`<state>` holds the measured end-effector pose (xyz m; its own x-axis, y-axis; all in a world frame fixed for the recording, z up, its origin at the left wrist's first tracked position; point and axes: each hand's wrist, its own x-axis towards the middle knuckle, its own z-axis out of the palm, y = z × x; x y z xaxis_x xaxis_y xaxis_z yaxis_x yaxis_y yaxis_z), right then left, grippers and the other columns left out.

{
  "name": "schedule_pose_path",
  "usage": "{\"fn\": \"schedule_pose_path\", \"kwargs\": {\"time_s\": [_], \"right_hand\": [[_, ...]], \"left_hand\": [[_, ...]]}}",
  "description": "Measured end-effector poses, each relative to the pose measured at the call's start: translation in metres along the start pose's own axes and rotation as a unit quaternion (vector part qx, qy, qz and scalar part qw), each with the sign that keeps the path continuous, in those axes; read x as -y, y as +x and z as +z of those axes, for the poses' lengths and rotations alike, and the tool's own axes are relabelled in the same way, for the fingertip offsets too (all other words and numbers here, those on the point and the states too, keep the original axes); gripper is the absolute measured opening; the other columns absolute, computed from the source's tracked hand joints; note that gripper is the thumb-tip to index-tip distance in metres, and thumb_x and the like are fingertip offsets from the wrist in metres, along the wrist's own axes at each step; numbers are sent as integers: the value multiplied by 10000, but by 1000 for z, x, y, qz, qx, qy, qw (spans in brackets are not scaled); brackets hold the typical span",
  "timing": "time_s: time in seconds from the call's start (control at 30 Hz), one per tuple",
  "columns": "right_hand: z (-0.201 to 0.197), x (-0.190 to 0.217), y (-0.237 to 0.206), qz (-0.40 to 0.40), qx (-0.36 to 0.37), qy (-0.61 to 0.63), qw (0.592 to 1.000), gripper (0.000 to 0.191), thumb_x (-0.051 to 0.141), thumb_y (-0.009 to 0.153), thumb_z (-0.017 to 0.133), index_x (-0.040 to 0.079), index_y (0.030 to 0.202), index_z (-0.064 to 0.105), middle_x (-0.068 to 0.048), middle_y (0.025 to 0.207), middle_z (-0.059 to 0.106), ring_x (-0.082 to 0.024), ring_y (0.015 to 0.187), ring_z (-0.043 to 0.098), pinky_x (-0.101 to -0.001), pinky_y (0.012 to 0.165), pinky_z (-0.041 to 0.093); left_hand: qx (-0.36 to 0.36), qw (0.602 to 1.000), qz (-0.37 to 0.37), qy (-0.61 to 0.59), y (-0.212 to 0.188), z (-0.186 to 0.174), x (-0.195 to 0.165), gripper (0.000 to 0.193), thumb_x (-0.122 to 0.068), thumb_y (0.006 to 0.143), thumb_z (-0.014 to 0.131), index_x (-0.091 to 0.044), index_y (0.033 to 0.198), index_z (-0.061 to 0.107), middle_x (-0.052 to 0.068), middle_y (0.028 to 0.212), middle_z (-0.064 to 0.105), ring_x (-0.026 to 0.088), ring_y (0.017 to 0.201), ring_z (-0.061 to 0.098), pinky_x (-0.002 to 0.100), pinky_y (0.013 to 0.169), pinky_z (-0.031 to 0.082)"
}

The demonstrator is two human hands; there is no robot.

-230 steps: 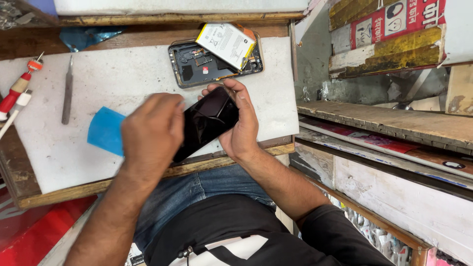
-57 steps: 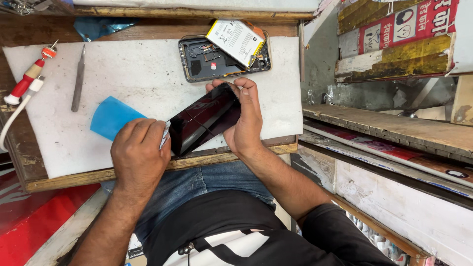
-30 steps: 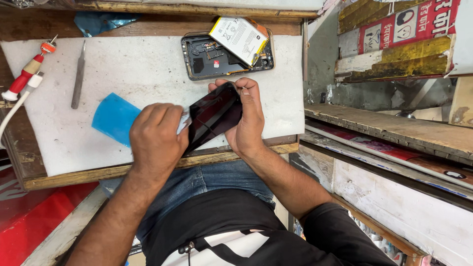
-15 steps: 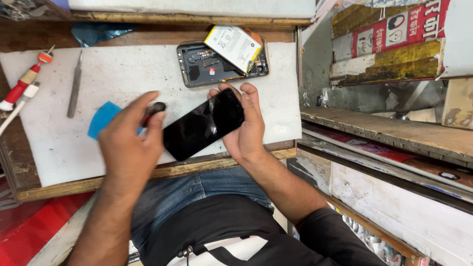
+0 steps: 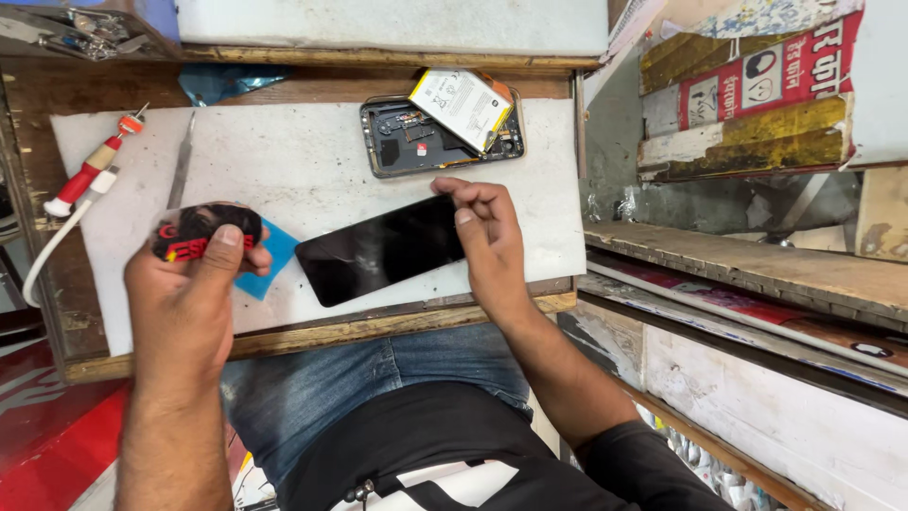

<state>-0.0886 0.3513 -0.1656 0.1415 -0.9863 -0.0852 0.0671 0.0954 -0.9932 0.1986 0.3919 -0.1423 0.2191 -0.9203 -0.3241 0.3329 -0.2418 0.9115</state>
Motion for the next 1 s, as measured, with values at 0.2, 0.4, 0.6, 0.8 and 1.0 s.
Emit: {"fn": "schedule_pose_path", "kwargs": {"time_s": [0.2,0.4,0.6,0.8,1.0], "right_hand": [[9,31,-14,-132,51,-314,939,192,76,983,698,52,1171,666,-130,1295,698,-264,1294,631,-381,1113,517],[16,29,-24,-52,110,-227,966,122,174,992,741,54,1010,724,-68,995,769,-189,936,742,-327,848,591],[-23,18,-16,-14,-24,-248,968,205,193,1067,621,56,962,733,-66,919,766,-133,831,691,-286,763,562],[-39,40,-3,-134,100,-485,858,416,236,925,756,105,1300,632,-117,1361,642,-330,1319,562,-478,1107,454],[-29,52,10,-96,231,-539,804,770,345,779,872,195,1449,524,-134,1549,484,-426,1402,387,-575,1075,337]], "left_hand": [[66,996,-49,19,-12,37,16,161,-108,1024,677,27,1109,651,86,911,718,142,823,693,286,791,594],[143,979,-18,144,-39,64,26,130,-84,981,687,4,1073,713,68,863,756,112,770,710,245,678,579],[-63,978,10,197,-3,23,8,273,-3,981,716,4,1229,600,92,1013,688,115,773,683,223,636,543],[-92,936,102,325,23,-19,-24,341,-6,982,731,16,1266,542,94,1057,693,102,873,707,222,733,568],[-96,886,54,451,20,-28,-14,283,-2,923,819,59,1128,633,129,936,704,127,767,649,255,633,506]]}}
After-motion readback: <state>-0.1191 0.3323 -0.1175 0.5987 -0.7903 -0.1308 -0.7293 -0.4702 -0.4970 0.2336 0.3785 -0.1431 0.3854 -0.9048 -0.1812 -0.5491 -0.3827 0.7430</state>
